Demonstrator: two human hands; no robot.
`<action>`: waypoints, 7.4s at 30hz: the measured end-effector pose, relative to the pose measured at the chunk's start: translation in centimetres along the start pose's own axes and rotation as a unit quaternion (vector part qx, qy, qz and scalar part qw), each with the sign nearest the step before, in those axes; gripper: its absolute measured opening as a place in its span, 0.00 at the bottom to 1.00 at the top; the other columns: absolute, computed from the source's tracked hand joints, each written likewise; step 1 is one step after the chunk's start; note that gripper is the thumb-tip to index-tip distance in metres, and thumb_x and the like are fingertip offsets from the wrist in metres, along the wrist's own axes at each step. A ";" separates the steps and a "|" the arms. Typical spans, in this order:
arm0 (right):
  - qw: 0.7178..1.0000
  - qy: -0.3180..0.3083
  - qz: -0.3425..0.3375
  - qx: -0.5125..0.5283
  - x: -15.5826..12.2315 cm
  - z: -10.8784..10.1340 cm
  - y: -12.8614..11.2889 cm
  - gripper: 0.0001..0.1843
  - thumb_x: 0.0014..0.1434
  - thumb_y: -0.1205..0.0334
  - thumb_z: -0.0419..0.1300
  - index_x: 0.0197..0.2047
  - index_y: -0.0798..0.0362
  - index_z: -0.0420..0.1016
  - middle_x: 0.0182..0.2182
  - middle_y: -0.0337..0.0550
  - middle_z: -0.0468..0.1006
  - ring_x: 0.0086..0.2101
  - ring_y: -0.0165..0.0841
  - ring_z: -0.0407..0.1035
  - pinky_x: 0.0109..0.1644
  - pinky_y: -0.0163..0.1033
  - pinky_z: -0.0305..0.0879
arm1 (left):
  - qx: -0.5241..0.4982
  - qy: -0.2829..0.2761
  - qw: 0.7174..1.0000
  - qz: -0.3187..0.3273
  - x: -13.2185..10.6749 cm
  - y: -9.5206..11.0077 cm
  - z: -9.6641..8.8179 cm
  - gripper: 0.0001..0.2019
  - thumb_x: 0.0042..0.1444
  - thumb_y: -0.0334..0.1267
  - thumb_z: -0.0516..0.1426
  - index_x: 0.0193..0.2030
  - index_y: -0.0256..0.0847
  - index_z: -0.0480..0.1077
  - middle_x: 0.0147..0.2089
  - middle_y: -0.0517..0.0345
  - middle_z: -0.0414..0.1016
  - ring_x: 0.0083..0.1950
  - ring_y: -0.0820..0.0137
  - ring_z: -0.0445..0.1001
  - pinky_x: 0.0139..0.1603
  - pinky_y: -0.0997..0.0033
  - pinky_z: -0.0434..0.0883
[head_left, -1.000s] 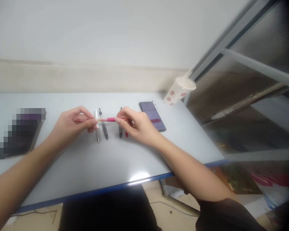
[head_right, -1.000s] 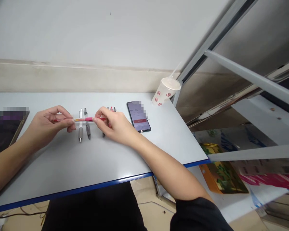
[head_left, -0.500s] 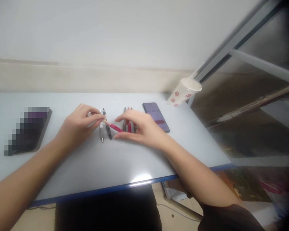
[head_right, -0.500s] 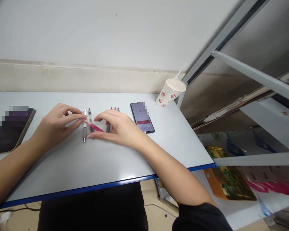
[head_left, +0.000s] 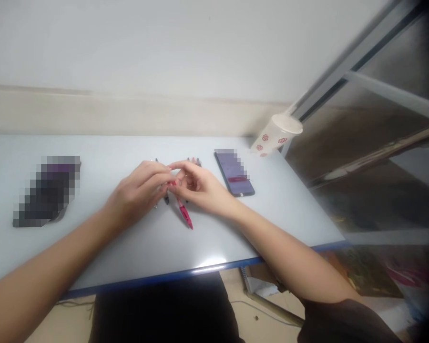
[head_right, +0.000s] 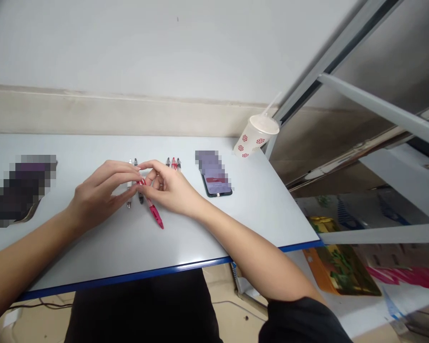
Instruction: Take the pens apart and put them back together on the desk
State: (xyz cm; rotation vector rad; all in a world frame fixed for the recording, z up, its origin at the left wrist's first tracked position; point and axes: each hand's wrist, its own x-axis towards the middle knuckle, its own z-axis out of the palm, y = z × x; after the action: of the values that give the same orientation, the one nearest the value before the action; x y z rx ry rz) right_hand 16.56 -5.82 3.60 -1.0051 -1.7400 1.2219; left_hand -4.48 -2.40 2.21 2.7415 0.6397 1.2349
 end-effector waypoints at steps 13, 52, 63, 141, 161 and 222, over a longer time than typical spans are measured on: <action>0.984 0.176 0.009 0.027 1.0 -2.6 1.5 0.11 0.68 0.62 0.57 0.53 0.48 0.66 0.39 0.38 0.68 0.25 0.25 0.68 0.26 0.35 0.68 | 0.036 -0.158 0.936 -0.313 -0.2 -0.2 0.3 0.18 0.61 0.57 0.61 0.32 0.45 0.69 0.20 0.65 0.65 0.23 0.69 0.64 0.28 0.69 0.57; 0.976 0.208 0.026 0.059 2.2 -2.4 3.1 0.08 0.60 0.63 0.64 0.43 0.50 0.70 0.26 0.30 0.67 0.22 0.25 0.65 0.28 0.36 0.65 | 0.067 -0.257 0.883 -0.387 0.9 -0.8 -0.1 0.09 0.59 0.45 0.55 0.32 0.43 0.68 0.32 0.56 0.74 0.33 0.63 0.71 0.34 0.64 0.60; 0.978 0.197 0.007 0.066 1.7 -2.1 2.3 0.07 0.59 0.64 0.63 0.42 0.50 0.71 0.26 0.31 0.68 0.22 0.27 0.65 0.29 0.37 0.65 | 0.007 -0.285 0.880 -0.379 1.1 -1.1 -1.5 0.12 0.56 0.49 0.55 0.30 0.44 0.70 0.24 0.62 0.68 0.26 0.68 0.67 0.30 0.66 0.61; 0.976 0.190 -0.006 0.107 2.0 -1.9 2.7 0.26 0.62 0.53 0.69 0.57 0.44 0.62 0.27 0.30 0.76 0.23 0.30 0.70 0.30 0.38 0.70 | -0.394 0.006 0.764 -0.511 1.3 0.3 -1.7 0.37 0.46 0.38 0.73 0.61 0.38 0.61 0.43 0.53 0.83 0.27 0.71 0.77 0.30 0.68 0.74; 0.979 0.179 0.020 0.097 1.9 -1.1 2.4 0.27 0.63 0.55 0.68 0.61 0.47 0.64 0.25 0.31 0.72 0.33 0.34 0.76 0.33 0.38 0.72 | -0.331 0.101 0.776 -0.527 1.8 0.9 -1.8 0.59 0.60 0.31 0.64 0.82 0.37 0.23 0.38 0.51 0.85 0.24 0.65 0.81 0.33 0.65 0.80; 0.967 -0.027 -0.085 -0.240 -0.6 -2.7 -0.6 0.14 0.72 0.52 0.60 0.36 0.51 0.70 0.29 0.37 0.72 0.28 0.30 0.62 0.37 0.37 0.58 | -0.082 -0.232 0.937 -0.249 0.1 -0.8 -3.0 0.23 0.71 0.52 0.45 0.25 0.44 0.58 0.22 0.61 0.62 0.24 0.69 0.61 0.27 0.69 0.59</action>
State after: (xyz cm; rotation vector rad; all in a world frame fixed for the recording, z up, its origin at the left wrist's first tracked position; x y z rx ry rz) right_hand 19.18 -5.55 4.72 -1.0695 -2.1751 0.7385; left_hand -6.88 -1.97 4.10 2.3736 1.0226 0.4848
